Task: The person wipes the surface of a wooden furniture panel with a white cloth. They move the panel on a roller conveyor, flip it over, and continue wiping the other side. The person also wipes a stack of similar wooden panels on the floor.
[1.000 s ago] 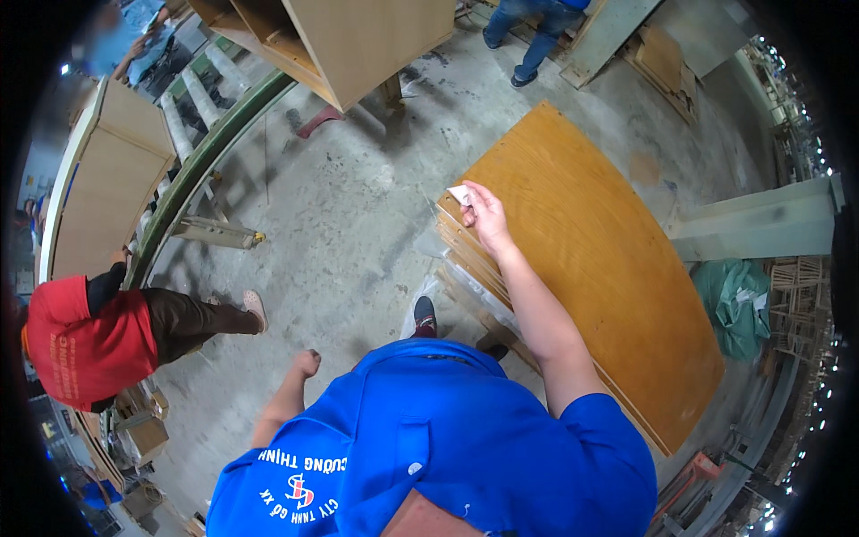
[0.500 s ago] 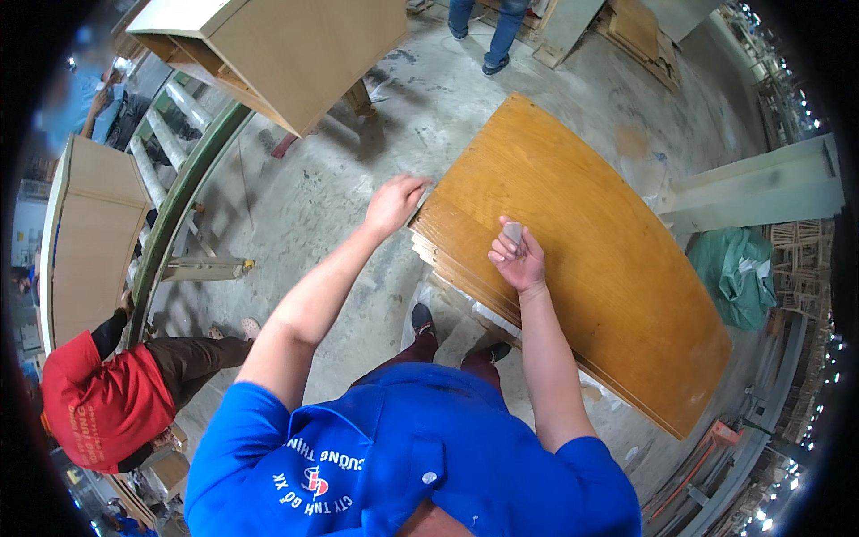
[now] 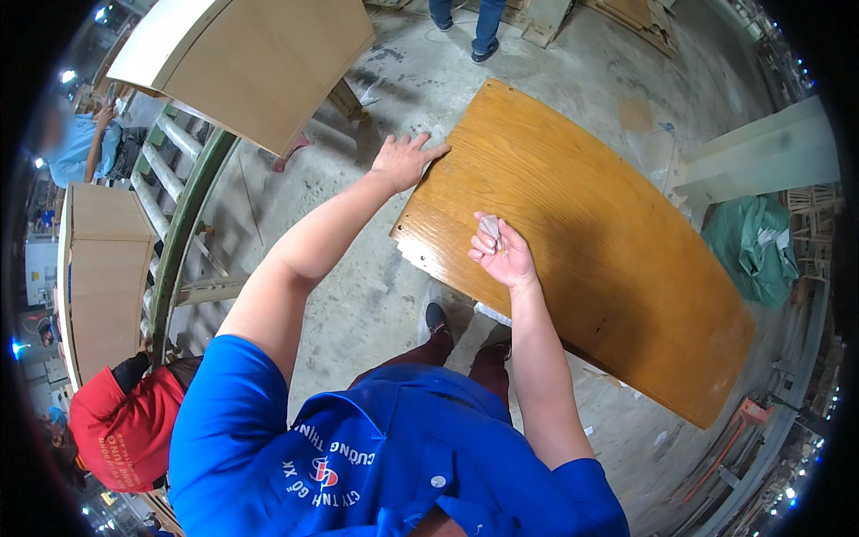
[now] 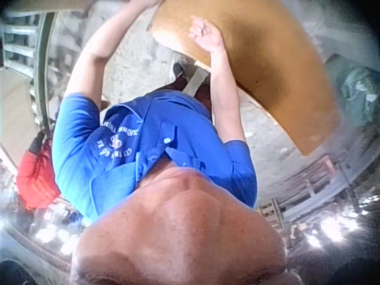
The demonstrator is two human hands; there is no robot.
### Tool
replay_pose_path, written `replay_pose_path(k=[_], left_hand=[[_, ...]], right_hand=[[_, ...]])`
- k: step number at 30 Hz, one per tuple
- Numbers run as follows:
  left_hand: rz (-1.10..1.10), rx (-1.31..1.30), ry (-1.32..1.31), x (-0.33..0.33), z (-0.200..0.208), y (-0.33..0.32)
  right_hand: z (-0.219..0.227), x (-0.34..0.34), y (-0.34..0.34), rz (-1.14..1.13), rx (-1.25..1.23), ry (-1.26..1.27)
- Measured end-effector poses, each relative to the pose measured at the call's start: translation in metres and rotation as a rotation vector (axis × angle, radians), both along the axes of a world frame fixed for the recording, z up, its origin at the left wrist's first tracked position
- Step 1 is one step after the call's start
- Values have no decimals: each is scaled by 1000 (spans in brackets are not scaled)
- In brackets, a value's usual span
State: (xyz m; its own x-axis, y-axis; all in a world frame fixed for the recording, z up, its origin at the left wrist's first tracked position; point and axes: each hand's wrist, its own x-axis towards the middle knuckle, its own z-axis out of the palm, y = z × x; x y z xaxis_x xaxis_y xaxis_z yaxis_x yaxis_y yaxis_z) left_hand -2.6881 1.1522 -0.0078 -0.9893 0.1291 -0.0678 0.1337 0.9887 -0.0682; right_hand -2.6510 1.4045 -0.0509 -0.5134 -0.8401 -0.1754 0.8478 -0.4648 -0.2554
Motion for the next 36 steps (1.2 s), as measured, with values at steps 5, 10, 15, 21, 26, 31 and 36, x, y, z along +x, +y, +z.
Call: replay_pose_path(k=[5,10,15,21,26,31,36], left_hand=[[82,72,-266,-50,6,24],[694,1264,-321,-90,-5,-9],[-40,757,-22,-48,-18,-36],[-295,422,-8,-36,-3,-29],[-468,53,29,-44,17,-33],[-583,-23,-36,-51,21,-40],[-666,-128,-100,-62,28,-43]], right_hand=[[-2,-3,8,-18,31,1],[-1,-2,3,-2,31,4],[2,-2,-3,28,18,-22],[0,-2,-2,30,14,-32],[-4,-2,0,16,-25,-30],[-4,-3,0,44,-49,-10],[-5,-3,-1,59,-99,10]])
